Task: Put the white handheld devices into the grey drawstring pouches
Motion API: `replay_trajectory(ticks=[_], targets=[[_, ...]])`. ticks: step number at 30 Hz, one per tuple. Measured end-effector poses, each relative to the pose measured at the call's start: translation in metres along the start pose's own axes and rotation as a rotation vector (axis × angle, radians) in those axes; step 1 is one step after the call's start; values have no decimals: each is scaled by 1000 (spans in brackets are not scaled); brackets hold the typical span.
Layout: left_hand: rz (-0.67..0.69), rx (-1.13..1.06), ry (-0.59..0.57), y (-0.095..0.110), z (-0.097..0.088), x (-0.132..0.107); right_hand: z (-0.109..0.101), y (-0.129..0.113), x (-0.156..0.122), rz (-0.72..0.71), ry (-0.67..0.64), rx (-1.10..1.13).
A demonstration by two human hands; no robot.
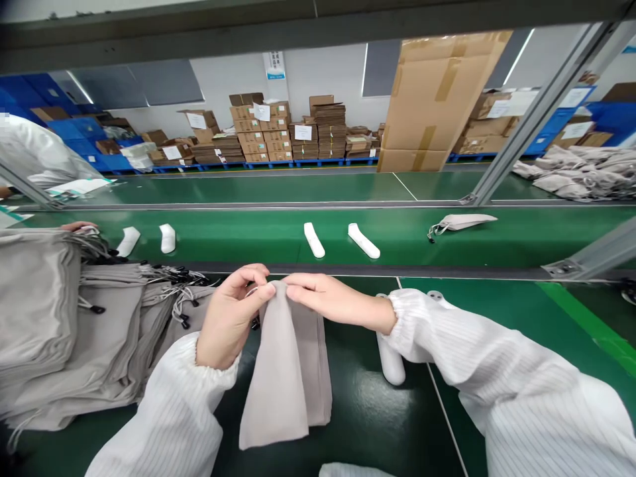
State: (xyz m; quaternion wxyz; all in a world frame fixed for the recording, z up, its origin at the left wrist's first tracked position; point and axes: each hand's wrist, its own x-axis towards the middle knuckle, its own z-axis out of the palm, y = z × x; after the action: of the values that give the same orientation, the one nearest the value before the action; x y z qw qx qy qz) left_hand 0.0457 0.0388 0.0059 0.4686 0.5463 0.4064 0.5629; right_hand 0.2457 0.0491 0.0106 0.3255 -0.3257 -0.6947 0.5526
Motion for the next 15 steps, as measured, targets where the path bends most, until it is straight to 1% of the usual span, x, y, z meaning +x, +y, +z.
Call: replay_trajectory(ticks=[1, 2, 4, 5, 6, 8, 10, 12, 13, 14, 15], targets=[[-44, -32, 23, 2, -3, 2, -3, -7, -7, 55, 21, 104], [-79, -68, 58, 3, -7, 4, -7, -15, -15, 89, 77, 215], [-88, -119, 119, 1, -14, 7, -20, -33, -30, 77, 266, 381], [-66, -106, 114, -2, -17, 8, -30, -42, -36, 37, 366, 418], [-37, -55, 81, -7, -19, 9, -42, -49, -40, -13, 461, 429], [32, 160, -27, -21, -22, 8, -73, -56, -40, -162, 651, 404], [115, 427, -127, -38, -24, 6, -109, -52, -33, -391, 869, 275], [199, 635, -203, -54, -25, 3, -146, -35, -22, -579, 1076, 8], [232, 711, -235, -61, -26, 2, -163, -23, -16, -589, 1143, -162], [259, 772, -258, -66, -27, 2, -177, -9, -11, -530, 1166, -343], [285, 827, -271, -69, -28, 2, -188, 7, -6, -405, 1138, -532]])
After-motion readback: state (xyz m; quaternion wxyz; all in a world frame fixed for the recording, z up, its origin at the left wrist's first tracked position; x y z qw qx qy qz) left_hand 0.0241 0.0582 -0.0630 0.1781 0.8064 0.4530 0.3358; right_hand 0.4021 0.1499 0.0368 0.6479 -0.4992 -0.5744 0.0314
